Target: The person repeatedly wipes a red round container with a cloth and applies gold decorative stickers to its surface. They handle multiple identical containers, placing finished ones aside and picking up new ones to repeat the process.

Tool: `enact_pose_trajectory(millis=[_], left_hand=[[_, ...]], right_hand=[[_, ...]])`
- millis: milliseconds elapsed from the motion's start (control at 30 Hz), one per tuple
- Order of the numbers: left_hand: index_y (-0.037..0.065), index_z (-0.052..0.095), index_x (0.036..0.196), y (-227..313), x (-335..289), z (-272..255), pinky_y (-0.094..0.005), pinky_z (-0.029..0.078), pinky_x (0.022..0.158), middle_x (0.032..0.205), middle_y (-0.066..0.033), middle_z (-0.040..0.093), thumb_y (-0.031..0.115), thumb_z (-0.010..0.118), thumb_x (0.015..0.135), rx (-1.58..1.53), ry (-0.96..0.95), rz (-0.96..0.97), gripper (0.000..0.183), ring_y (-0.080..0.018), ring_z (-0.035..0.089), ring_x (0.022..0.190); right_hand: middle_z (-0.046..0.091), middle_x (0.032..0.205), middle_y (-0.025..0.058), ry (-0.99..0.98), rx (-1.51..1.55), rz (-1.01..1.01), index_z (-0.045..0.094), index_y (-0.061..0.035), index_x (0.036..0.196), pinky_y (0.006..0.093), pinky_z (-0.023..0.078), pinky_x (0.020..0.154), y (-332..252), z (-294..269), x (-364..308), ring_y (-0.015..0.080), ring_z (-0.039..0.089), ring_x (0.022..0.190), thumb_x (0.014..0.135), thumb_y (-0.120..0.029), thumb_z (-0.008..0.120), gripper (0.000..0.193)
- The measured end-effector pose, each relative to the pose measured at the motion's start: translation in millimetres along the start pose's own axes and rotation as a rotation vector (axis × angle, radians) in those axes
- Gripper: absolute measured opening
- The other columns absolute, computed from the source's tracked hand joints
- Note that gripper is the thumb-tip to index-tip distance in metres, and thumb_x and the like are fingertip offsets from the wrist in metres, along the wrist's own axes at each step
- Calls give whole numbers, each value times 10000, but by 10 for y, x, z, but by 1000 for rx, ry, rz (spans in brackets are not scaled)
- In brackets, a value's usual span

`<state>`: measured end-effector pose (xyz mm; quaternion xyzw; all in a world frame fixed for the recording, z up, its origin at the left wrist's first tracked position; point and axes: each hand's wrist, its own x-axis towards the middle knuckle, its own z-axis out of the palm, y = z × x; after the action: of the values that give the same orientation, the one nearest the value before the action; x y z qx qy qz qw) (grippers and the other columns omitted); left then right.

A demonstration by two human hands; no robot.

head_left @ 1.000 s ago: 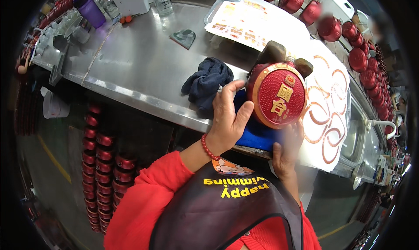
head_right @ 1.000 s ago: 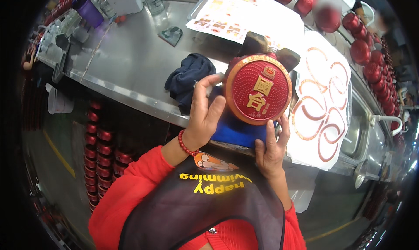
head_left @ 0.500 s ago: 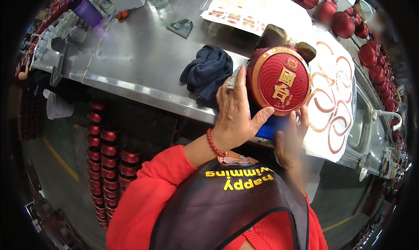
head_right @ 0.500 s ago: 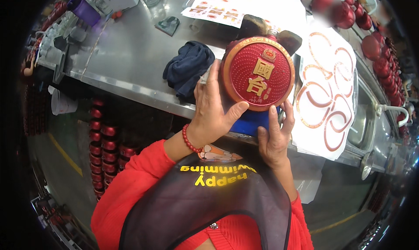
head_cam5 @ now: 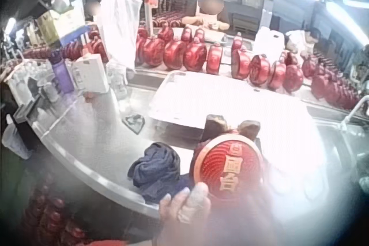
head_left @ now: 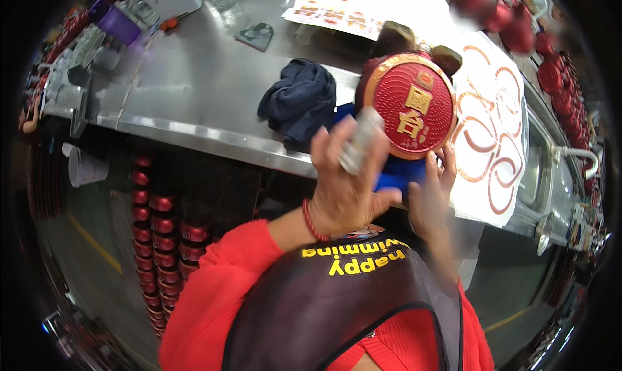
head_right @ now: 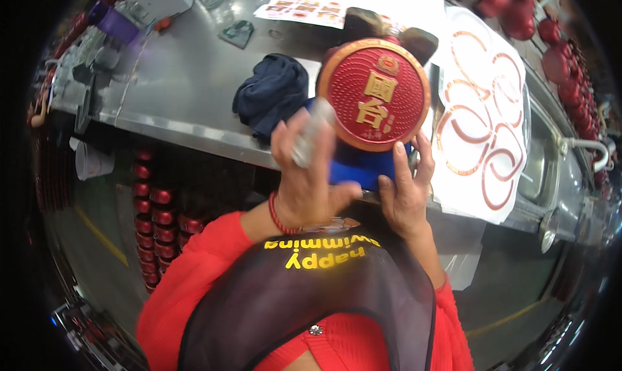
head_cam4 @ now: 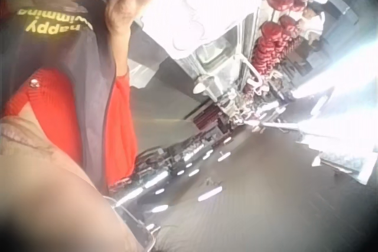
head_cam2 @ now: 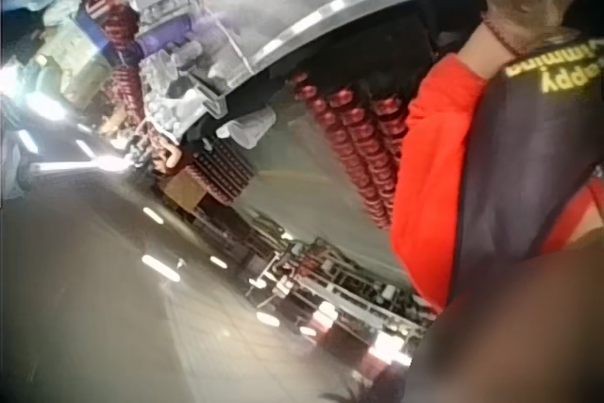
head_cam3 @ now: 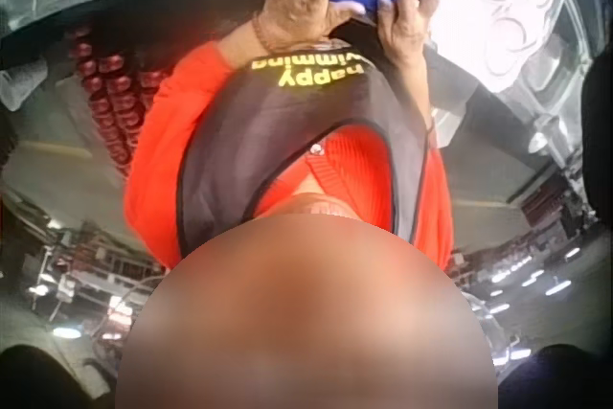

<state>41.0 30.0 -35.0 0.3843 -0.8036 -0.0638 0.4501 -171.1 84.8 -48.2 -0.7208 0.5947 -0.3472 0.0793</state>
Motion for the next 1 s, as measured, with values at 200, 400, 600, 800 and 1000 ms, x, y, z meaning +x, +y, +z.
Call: enact_pose_trajectory(millis=[200, 400, 600, 800, 1000], left_hand=[[183, 331, 1627, 241, -234, 60, -651, 57, 1193, 1687, -123, 294, 569, 706, 857, 145, -365, 77, 940, -402, 195, 1551], [69, 296, 1628, 101, -210, 6, -668, 71, 1178, 1663, -222, 300, 615, 519, 982, 317, -320, 93, 875, -489, 183, 1525], [31, 295, 1619, 45, -189, 3, -655, 80, 1186, 1661, -221, 315, 614, 426, 1039, 312, -290, 60, 833, -470, 209, 1532], [224, 442, 1588, 96, -60, -66, -642, 21, 1194, 1633, -104, 409, 512, 509, 1030, 348, -317, 176, 631, -444, 201, 1541], [243, 567, 1483, 188, 342, -55, -611, -10, 1203, 1538, -24, 543, 534, 569, 988, 462, -460, 476, 574, -416, 197, 1535]], right_hand=[[285, 1605, 300, 29, 16, 11, 471, -36, 1518, 476, 461, 1082, 3, -63, 24, 447, 432, 1408, 918, -32, 706, 645], [733, 1070, 163, 281, 332, -29, 619, 36, 1258, 330, 577, 799, -43, -408, 142, 237, 734, 898, 936, -23, 716, 341], [715, 952, 142, 116, 356, 51, 657, -2, 1194, 334, 553, 757, 203, -390, 597, 246, 707, 825, 966, -198, 742, 312], [728, 1002, 118, 342, 400, 136, 641, -6, 1234, 300, 547, 811, 393, -398, 581, 180, 695, 898, 997, -216, 716, 326], [715, 1022, 98, 381, 578, 270, 633, 9, 1239, 289, 528, 840, 399, -246, 187, 155, 662, 916, 996, -194, 717, 327]])
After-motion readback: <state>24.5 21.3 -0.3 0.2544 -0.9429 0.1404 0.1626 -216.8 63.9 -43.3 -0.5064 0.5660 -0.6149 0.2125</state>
